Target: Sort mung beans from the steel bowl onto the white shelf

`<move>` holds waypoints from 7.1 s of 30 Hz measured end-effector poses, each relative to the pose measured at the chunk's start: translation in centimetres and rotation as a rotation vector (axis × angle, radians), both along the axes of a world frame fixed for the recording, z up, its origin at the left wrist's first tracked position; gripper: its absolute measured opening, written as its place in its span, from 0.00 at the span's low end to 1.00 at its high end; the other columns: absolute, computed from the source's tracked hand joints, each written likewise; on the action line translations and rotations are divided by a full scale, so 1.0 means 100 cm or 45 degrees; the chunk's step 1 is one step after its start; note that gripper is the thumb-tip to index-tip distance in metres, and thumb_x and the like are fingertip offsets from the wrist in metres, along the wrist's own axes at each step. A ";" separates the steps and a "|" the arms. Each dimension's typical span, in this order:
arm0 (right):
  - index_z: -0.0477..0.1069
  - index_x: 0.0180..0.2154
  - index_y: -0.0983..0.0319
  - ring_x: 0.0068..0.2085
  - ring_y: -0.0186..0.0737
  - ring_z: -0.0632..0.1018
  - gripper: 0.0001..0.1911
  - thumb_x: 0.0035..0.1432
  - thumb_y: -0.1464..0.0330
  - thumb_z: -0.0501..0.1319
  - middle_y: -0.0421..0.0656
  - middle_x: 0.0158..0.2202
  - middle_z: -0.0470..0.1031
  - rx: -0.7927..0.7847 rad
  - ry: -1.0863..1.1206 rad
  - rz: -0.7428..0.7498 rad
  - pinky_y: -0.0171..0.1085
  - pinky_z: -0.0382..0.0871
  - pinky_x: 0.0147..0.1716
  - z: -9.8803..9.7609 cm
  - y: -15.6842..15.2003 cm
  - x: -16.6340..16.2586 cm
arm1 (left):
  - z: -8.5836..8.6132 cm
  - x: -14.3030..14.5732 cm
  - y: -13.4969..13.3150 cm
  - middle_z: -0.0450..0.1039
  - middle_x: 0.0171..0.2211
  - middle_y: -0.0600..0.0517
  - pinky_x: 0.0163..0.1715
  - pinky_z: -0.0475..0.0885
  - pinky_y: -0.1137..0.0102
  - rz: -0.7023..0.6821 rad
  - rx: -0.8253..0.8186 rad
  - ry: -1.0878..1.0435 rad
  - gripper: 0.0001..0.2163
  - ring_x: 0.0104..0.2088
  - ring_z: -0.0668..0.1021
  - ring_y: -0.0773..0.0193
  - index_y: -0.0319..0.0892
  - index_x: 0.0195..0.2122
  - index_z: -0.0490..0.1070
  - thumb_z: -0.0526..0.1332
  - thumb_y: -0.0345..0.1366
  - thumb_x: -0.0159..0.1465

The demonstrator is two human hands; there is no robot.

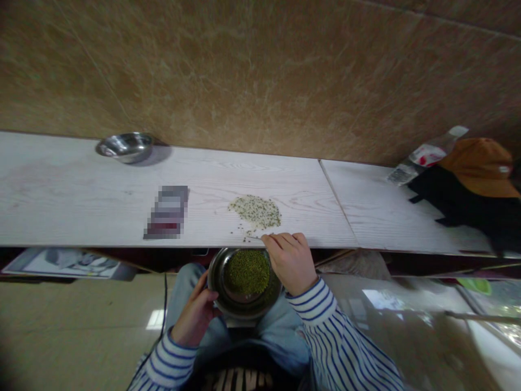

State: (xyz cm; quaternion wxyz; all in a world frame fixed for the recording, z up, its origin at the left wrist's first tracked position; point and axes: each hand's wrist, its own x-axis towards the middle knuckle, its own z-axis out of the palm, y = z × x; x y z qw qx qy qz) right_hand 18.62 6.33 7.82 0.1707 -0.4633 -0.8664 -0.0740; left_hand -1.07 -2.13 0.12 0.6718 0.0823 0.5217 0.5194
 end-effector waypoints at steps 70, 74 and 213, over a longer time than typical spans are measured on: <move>0.70 0.44 0.60 0.38 0.37 0.74 0.10 0.62 0.72 0.54 0.42 0.36 0.78 -0.011 -0.086 -0.010 0.37 0.54 0.37 0.002 0.052 -0.007 | 0.000 -0.006 0.013 0.72 0.39 0.52 0.26 0.70 0.70 0.030 -0.003 0.001 0.31 0.31 0.73 0.65 0.48 0.54 0.62 0.60 0.28 0.46; 0.70 0.44 0.60 0.37 0.37 0.74 0.10 0.62 0.71 0.54 0.41 0.35 0.78 0.071 -0.048 -0.037 0.37 0.54 0.37 0.005 0.060 -0.005 | -0.003 -0.006 0.014 0.72 0.38 0.53 0.25 0.70 0.71 0.019 -0.012 0.003 0.31 0.31 0.73 0.65 0.48 0.55 0.61 0.60 0.28 0.47; 0.71 0.44 0.63 0.33 0.38 0.74 0.10 0.61 0.72 0.55 0.42 0.30 0.76 0.051 -0.066 -0.060 0.38 0.54 0.35 0.002 0.014 -0.038 | -0.007 -0.024 0.006 0.70 0.38 0.53 0.25 0.69 0.71 0.067 0.033 -0.002 0.32 0.33 0.72 0.64 0.50 0.57 0.59 0.60 0.29 0.48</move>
